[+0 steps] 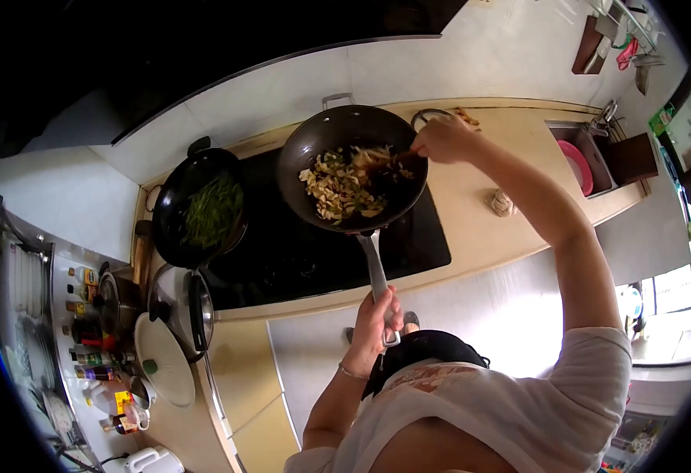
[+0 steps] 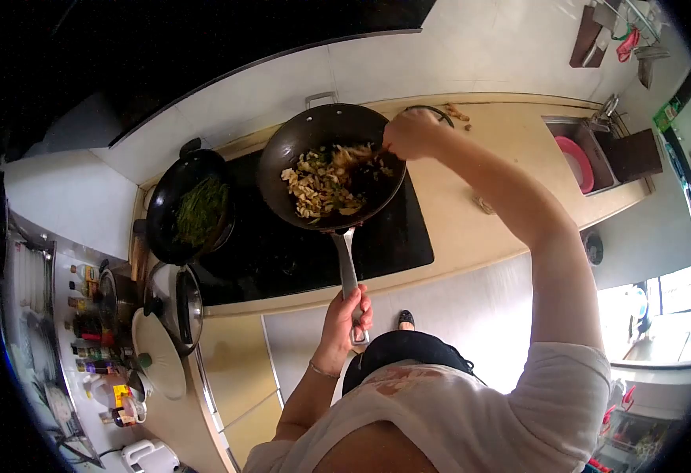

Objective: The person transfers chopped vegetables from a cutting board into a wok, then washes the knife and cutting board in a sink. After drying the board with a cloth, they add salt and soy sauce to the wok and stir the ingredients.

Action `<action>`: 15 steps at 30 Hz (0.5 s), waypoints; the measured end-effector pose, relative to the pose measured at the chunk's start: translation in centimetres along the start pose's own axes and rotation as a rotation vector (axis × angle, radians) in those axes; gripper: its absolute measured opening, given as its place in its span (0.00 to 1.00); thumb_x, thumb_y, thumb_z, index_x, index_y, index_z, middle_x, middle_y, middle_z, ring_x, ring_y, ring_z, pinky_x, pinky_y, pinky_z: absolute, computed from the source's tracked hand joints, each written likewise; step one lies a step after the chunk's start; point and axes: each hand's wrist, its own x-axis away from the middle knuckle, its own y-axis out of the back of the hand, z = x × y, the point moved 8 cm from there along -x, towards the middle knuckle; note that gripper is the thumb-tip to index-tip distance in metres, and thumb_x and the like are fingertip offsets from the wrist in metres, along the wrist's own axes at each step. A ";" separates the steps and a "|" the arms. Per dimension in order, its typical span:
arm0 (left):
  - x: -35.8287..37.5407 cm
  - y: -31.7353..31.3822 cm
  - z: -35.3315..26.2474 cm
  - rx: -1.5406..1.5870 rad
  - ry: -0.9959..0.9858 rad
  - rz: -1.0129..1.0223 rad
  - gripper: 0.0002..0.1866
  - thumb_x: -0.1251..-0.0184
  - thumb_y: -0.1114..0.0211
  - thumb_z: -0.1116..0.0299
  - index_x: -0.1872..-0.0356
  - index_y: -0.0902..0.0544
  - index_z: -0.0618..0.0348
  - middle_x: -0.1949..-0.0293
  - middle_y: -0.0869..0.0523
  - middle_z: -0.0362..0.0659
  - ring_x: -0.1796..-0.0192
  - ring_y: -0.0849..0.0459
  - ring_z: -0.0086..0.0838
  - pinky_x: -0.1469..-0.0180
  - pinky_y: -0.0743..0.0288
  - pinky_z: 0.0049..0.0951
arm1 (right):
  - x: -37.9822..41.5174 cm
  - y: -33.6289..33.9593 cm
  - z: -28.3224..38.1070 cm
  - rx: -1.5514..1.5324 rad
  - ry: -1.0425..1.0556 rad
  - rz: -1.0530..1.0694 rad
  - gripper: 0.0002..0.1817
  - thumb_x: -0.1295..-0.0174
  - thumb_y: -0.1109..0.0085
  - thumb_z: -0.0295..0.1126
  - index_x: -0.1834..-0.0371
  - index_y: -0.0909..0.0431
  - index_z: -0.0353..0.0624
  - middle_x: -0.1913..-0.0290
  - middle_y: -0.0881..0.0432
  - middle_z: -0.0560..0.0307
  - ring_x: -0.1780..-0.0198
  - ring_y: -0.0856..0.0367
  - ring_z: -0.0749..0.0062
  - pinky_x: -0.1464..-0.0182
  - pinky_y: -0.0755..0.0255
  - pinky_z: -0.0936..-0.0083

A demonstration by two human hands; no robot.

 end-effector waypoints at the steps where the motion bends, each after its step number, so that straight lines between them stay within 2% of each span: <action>1: 0.0 0.2 -0.1 0.001 -0.006 -0.007 0.12 0.40 0.43 0.62 0.62 0.31 0.57 0.78 0.29 0.36 0.82 0.32 0.20 0.82 0.39 0.16 | -3.0 -2.0 -2.2 0.156 0.049 0.023 0.07 0.51 0.48 0.32 0.77 0.21 0.43 0.76 0.21 0.51 0.69 0.21 0.66 0.70 0.28 0.69; 3: 0.0 0.3 0.1 -0.029 0.007 -0.001 0.13 0.40 0.44 0.61 0.61 0.31 0.57 0.78 0.29 0.36 0.82 0.31 0.20 0.82 0.38 0.17 | -0.6 2.2 -3.0 -0.186 -0.211 0.202 0.11 0.52 0.47 0.31 0.87 0.26 0.37 0.88 0.26 0.52 0.84 0.25 0.67 0.81 0.31 0.69; 5: -0.1 -0.1 -0.1 -0.019 -0.006 0.007 0.13 0.40 0.44 0.60 0.61 0.31 0.57 0.78 0.29 0.36 0.82 0.32 0.20 0.82 0.38 0.17 | -1.4 1.6 -7.2 -0.380 -0.294 0.200 0.16 0.53 0.45 0.32 0.93 0.30 0.37 0.94 0.31 0.55 0.91 0.30 0.69 0.86 0.35 0.71; 6: 0.0 -0.1 -0.1 -0.012 0.004 0.008 0.12 0.39 0.45 0.61 0.61 0.31 0.58 0.78 0.30 0.37 0.82 0.32 0.19 0.82 0.39 0.17 | -2.1 0.3 -9.2 -0.228 -0.337 0.322 0.16 0.53 0.44 0.34 0.93 0.32 0.40 0.92 0.30 0.57 0.88 0.29 0.71 0.85 0.37 0.72; 7: 0.1 -0.2 -0.1 -0.007 0.015 0.008 0.11 0.37 0.47 0.62 0.61 0.31 0.58 0.77 0.30 0.37 0.82 0.33 0.19 0.81 0.39 0.17 | -3.3 -1.3 -11.2 -0.226 -0.335 0.320 0.16 0.53 0.44 0.34 0.93 0.32 0.40 0.92 0.30 0.57 0.88 0.29 0.71 0.85 0.37 0.72; 9: 0.1 -0.3 -0.1 0.013 0.017 0.005 0.11 0.37 0.47 0.62 0.61 0.31 0.58 0.77 0.30 0.37 0.81 0.33 0.19 0.81 0.39 0.18 | -5.7 -5.4 -11.0 -0.130 0.079 0.496 0.17 0.53 0.46 0.35 0.94 0.34 0.44 0.93 0.32 0.60 0.88 0.31 0.71 0.85 0.39 0.71; 11: 0.1 -0.2 0.0 0.008 0.009 0.029 0.11 0.37 0.47 0.62 0.61 0.32 0.58 0.77 0.31 0.37 0.82 0.33 0.20 0.81 0.39 0.19 | -6.4 -5.0 -6.9 -0.379 0.444 0.246 0.13 0.50 0.51 0.29 0.91 0.30 0.41 0.92 0.32 0.61 0.93 0.34 0.79 0.90 0.38 0.84; 12: 0.2 -0.4 0.1 0.044 0.031 0.031 0.11 0.37 0.47 0.63 0.60 0.32 0.58 0.77 0.31 0.38 0.82 0.33 0.20 0.81 0.39 0.19 | -8.4 -7.5 -8.3 -0.160 0.064 0.291 0.08 0.48 0.51 0.30 0.80 0.23 0.42 0.90 0.31 0.64 0.92 0.35 0.82 0.90 0.41 0.84; 13: 0.3 -0.4 0.1 0.043 0.031 0.027 0.11 0.37 0.47 0.63 0.60 0.32 0.58 0.77 0.31 0.38 0.82 0.33 0.20 0.81 0.39 0.19 | -8.4 -7.8 -6.4 -0.163 0.066 0.292 0.08 0.48 0.51 0.30 0.80 0.23 0.42 0.90 0.31 0.64 0.92 0.35 0.82 0.90 0.41 0.84; 14: 0.2 -0.5 0.0 0.039 0.028 0.032 0.11 0.37 0.47 0.63 0.60 0.32 0.58 0.77 0.31 0.37 0.82 0.33 0.20 0.81 0.38 0.19 | -8.1 -7.4 -5.1 -0.595 -0.071 0.249 0.07 0.47 0.50 0.30 0.72 0.22 0.42 0.89 0.30 0.63 0.91 0.35 0.82 0.90 0.42 0.84; 15: 0.2 -0.5 0.0 0.034 0.025 0.036 0.11 0.37 0.48 0.62 0.60 0.32 0.58 0.77 0.31 0.37 0.82 0.33 0.20 0.81 0.38 0.19 | -7.7 -7.0 -4.8 -1.026 -0.214 0.198 0.10 0.46 0.50 0.30 0.64 0.21 0.42 0.87 0.29 0.63 0.90 0.34 0.83 0.90 0.43 0.84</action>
